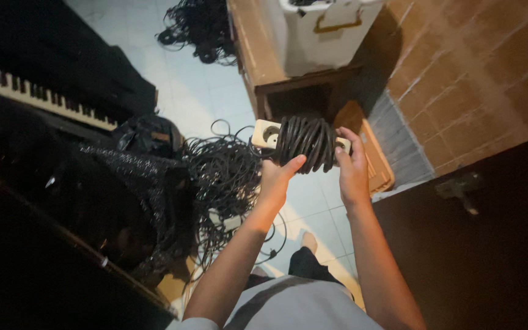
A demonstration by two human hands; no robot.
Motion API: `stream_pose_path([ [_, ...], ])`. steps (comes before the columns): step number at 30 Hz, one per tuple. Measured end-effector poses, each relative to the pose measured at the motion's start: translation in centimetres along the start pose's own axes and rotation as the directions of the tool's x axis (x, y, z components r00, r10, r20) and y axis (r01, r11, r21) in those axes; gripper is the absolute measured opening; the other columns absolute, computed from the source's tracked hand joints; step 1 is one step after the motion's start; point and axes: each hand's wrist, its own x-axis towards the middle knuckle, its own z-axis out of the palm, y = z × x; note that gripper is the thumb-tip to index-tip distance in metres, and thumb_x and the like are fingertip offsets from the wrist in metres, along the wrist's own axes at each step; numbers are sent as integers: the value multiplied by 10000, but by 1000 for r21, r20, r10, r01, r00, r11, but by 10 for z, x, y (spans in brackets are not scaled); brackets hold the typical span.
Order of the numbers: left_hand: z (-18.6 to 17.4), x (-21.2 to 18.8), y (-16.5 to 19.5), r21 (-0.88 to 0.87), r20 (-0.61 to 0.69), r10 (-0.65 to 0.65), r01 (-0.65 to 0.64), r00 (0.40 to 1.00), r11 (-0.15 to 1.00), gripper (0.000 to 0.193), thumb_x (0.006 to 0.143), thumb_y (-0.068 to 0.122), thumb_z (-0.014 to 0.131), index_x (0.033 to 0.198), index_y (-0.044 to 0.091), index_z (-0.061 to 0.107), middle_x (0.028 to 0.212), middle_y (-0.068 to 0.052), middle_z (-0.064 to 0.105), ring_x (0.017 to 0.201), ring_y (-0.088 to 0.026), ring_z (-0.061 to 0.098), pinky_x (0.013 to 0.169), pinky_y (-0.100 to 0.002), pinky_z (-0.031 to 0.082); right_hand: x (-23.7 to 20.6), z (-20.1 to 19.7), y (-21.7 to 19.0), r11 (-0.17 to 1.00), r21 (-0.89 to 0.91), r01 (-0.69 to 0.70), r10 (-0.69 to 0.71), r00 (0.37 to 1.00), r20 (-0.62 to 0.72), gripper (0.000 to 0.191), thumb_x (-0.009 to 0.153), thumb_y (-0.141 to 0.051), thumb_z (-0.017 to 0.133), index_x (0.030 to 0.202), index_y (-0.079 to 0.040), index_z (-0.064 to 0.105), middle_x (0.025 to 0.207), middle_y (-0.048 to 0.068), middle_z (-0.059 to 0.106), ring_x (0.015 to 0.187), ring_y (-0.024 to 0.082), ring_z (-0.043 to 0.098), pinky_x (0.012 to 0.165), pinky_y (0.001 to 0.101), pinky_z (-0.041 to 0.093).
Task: The person untangles a long power strip cable from a pile on the floor and winds it around the power strip unit by hand.
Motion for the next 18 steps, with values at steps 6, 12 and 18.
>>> stream_pose_path([
  [6,35,42,-32,11,-32,-97,98,995,995,463,800,127,828,1206,9,640,1089,-56,695,939,-135,682,805,-297,574,43,-43,11,988,156,-23,24,1000,-6,400,993,-51,529,1392,-26,523,1346,71,592,1245,153,559,1081,288,445],
  [12,81,91,-60,38,24,-89,88,996,995,431,772,134,797,1170,58,650,1045,-10,721,909,-104,705,794,-280,587,92,-90,6,979,195,-57,60,998,-10,365,1014,-96,577,1372,-35,537,1253,53,624,1075,120,608,932,261,508],
  [18,116,136,-90,114,38,-59,54,998,992,347,820,158,809,1096,-34,721,962,-44,728,808,-114,665,722,-263,535,139,-128,3,987,159,-23,23,1000,5,361,1018,-108,609,1364,-29,544,1230,60,629,1109,118,616,986,270,519],
])
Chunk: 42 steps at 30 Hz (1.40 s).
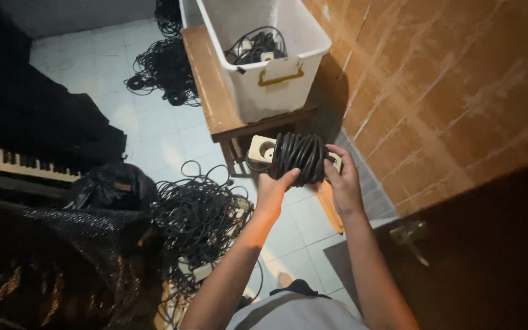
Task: The person untangles a long power strip cable from a pile on the floor and winds it around the power strip unit by hand.
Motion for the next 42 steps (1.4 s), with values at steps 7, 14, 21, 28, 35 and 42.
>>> stream_pose_path([
  [7,29,37,-8,-12,-37,0,0,999,1000,346,830,156,800,1108,-34,719,982,-48,736,820,-118,675,724,-264,538,49,-26,2,992,-127,22,-19,999,31,384,1017,-170,620,1372,-39,556,1283,57,624,1167,126,599,1018,280,497],
  [14,31,76,-8,7,-60,53,-53,997,999,358,874,128,795,1177,-32,689,1036,-70,705,863,-146,644,762,-307,528,90,-24,5,951,-296,92,-70,994,83,477,1026,-325,623,1399,-36,552,1354,71,602,1274,153,539,1109,304,408],
  [21,19,145,-3,115,-37,131,-126,991,985,384,848,160,787,1165,-36,693,1075,-63,736,942,-149,684,860,-312,552,154,-10,14,956,-282,85,-55,992,111,494,988,-279,652,1393,-32,517,1328,81,596,1250,162,546,1090,308,426],
  [28,19,231,24,76,6,118,-118,993,990,424,854,150,794,1211,-44,674,1114,-77,723,964,-149,680,877,-313,548,236,12,21,946,-283,161,-128,983,134,536,967,-246,695,1417,-42,487,1372,109,540,1317,201,498,1145,333,364],
  [35,5,309,45,21,-33,62,-61,998,998,483,827,134,792,1250,4,599,1131,-71,703,972,-160,697,859,-327,570,316,36,35,863,-415,288,-230,956,184,534,946,-218,700,1423,-30,551,1378,136,563,1340,253,513,1160,361,359],
  [42,-16,394,43,95,-19,116,-114,993,989,429,828,148,815,1193,-12,656,1051,-56,734,909,-153,707,804,-273,583,402,41,64,821,-517,243,-160,967,201,555,915,-272,736,1386,-36,559,1352,169,585,1314,279,542,1124,372,401],
])
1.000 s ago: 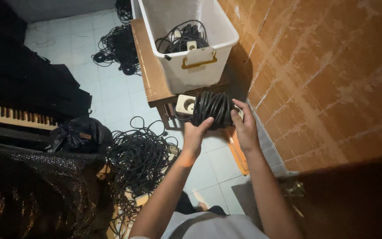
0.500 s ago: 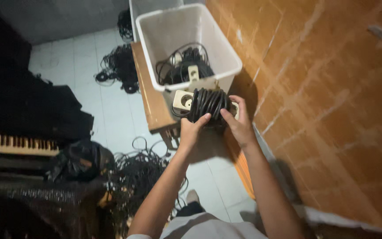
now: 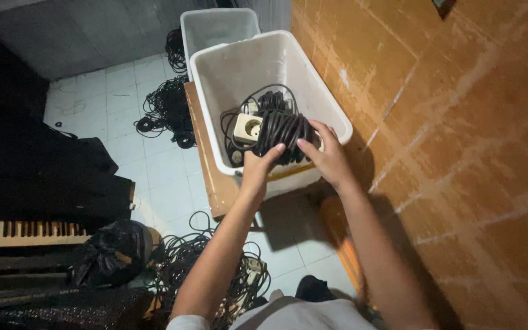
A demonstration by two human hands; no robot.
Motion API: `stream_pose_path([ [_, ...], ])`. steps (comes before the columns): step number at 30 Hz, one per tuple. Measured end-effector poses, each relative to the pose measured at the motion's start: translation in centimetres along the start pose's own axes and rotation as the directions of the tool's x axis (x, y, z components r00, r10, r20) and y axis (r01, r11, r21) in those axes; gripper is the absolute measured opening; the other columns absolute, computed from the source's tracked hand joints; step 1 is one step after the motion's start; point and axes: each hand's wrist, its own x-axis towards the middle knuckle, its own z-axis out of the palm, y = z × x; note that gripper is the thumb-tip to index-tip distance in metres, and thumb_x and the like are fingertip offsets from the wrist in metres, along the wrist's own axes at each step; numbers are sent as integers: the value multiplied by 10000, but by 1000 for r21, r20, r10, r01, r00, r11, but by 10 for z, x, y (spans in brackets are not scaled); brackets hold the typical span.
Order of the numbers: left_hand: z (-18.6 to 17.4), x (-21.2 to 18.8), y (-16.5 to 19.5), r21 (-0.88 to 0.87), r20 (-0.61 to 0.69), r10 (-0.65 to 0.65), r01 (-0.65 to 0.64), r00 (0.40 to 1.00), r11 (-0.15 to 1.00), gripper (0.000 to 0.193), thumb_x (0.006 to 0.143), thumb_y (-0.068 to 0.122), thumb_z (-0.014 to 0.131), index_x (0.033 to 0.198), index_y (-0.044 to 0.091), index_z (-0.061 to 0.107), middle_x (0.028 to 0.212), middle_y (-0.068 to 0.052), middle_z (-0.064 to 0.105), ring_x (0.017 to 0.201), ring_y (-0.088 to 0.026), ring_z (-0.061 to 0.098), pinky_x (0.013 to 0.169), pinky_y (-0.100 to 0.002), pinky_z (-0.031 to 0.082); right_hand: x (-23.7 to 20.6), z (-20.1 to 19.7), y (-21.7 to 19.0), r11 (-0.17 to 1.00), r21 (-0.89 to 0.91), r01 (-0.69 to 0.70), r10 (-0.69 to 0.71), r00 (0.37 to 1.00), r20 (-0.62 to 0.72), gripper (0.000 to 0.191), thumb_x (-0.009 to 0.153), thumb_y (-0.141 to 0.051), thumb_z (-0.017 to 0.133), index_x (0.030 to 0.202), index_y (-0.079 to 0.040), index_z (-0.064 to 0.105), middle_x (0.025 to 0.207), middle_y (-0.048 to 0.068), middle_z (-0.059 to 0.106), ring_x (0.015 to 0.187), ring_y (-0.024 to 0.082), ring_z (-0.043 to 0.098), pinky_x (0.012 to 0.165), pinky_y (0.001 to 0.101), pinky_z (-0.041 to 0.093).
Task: The person untangles a long power strip cable from a pile on the floor and winds it around the power strip unit by hand.
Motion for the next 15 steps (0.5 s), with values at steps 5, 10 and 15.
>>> stream_pose_path([
  [5,-5,60,-11,18,-89,-100,102,991,995,417,827,194,811,1175,14,668,993,-44,711,790,-123,663,645,-267,504,68,9,41,997,-80,7,-2,998,65,573,914,-329,747,1372,-38,565,1355,187,591,1307,303,555,1102,389,420],
  [10,-3,120,-21,-21,-161,-128,126,979,992,469,818,201,795,1212,31,608,1036,-64,709,845,-146,702,660,-299,556,138,20,88,993,-119,19,-3,990,139,574,907,-354,749,1362,-46,584,1332,198,619,1290,317,575,1087,399,447],
  [15,-1,171,-41,-85,-253,-148,131,956,988,621,792,163,788,1305,46,457,1111,-102,667,935,-219,696,736,-387,590,192,36,147,992,-111,-59,83,970,226,604,911,-391,745,1381,-63,556,1409,206,584,1332,336,551,1109,403,423],
])
